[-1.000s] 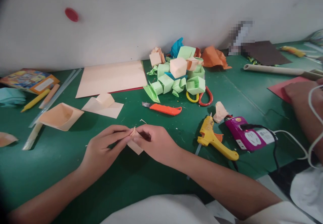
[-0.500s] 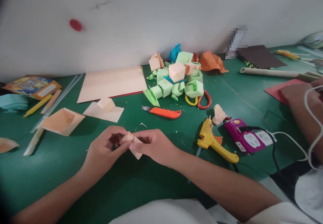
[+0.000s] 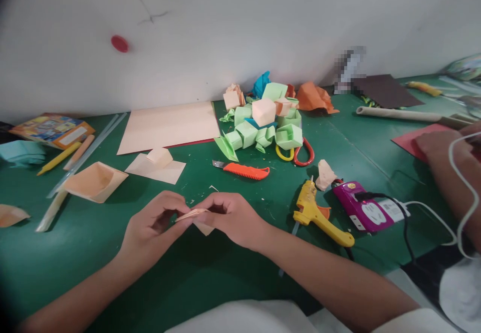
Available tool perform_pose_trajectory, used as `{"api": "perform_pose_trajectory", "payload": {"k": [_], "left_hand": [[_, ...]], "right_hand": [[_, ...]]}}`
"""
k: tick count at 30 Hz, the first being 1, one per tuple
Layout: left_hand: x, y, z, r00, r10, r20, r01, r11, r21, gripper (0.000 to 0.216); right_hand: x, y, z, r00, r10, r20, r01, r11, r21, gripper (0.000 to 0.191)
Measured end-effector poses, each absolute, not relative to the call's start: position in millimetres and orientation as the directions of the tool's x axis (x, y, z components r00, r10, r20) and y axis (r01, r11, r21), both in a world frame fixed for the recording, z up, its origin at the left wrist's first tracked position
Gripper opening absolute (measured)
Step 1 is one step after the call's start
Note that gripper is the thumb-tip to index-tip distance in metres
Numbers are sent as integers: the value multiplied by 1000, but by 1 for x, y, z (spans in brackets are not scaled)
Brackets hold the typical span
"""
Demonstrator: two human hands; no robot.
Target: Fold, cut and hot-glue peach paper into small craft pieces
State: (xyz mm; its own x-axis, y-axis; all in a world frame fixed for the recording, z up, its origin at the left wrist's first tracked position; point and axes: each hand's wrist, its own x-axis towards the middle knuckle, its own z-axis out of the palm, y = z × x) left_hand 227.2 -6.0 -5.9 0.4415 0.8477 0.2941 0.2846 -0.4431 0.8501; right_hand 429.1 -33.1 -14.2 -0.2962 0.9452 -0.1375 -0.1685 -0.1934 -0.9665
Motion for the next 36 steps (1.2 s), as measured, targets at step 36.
{"api": "perform_pose_trajectory", "payload": {"k": [36], "left_hand": [[221,-1,-24,702,543,461,481,-839,255,18]], "right_hand": [[436,-23,-27,-385,870,307,665,492,-562,3]]}}
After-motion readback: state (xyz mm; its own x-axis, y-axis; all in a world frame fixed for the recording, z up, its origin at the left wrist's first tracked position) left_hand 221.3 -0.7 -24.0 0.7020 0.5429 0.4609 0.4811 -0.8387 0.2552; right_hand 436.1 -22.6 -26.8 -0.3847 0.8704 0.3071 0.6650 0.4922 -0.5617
